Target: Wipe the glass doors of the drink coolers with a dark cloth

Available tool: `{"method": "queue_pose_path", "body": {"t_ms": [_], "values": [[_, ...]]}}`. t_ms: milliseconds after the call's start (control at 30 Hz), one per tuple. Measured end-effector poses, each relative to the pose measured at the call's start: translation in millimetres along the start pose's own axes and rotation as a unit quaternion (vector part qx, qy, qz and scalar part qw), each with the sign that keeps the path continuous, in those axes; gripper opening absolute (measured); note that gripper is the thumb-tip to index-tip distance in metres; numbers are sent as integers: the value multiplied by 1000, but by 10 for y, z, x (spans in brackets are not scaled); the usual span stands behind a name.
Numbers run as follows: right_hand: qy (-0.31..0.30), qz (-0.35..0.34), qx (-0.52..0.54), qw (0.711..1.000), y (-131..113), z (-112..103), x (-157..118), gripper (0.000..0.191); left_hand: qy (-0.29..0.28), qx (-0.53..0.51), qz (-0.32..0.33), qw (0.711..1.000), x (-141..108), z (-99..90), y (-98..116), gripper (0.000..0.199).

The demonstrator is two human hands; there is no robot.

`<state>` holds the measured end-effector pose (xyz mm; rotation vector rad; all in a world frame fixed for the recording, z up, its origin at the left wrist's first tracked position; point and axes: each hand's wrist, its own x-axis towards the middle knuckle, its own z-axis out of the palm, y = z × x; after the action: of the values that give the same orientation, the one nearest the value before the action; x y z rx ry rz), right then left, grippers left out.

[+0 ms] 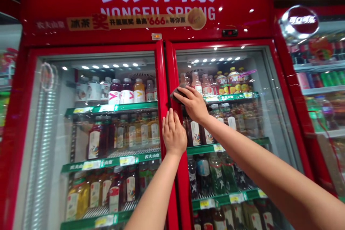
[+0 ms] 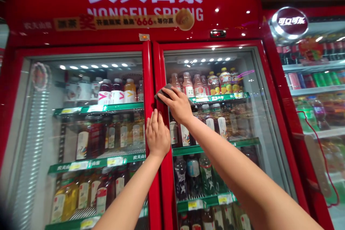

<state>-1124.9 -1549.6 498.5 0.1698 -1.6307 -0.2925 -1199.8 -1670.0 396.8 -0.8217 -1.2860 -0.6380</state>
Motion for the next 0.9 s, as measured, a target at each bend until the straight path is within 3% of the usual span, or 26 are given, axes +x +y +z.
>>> {"method": "queue_pose_path", "body": {"t_ms": [133, 333, 400, 533, 633, 767, 900], "values": [[-40, -18, -14, 999, -22, 48, 37, 51, 24, -17, 2, 1000, -38, -13, -1, 64], [-108, -106, -21, 988, -102, -48, -612, 51, 28, -54, 41, 997, -105, -30, -20, 71], [-124, -118, -19, 985, -66, -101, -716, 55, 23, -61, 45, 997, -108, -33, -22, 71], [-98, -43, -42, 993, 44, -128, -622, 56, 16, -62, 52, 997, -95, -35, -21, 68], [-73, 4, -66, 995, -26, -77, -660, 53, 14, -55, 52, 997, -91, -37, -20, 66], [-74, -7, -72, 995, -197, -16, -851, 52, 6, -55, 56, 997, -88, -42, -20, 65], [-81, 10, -80, 993, 8, -92, -620, 50, -8, -50, 62, 997, -79, -54, -21, 64]]}}
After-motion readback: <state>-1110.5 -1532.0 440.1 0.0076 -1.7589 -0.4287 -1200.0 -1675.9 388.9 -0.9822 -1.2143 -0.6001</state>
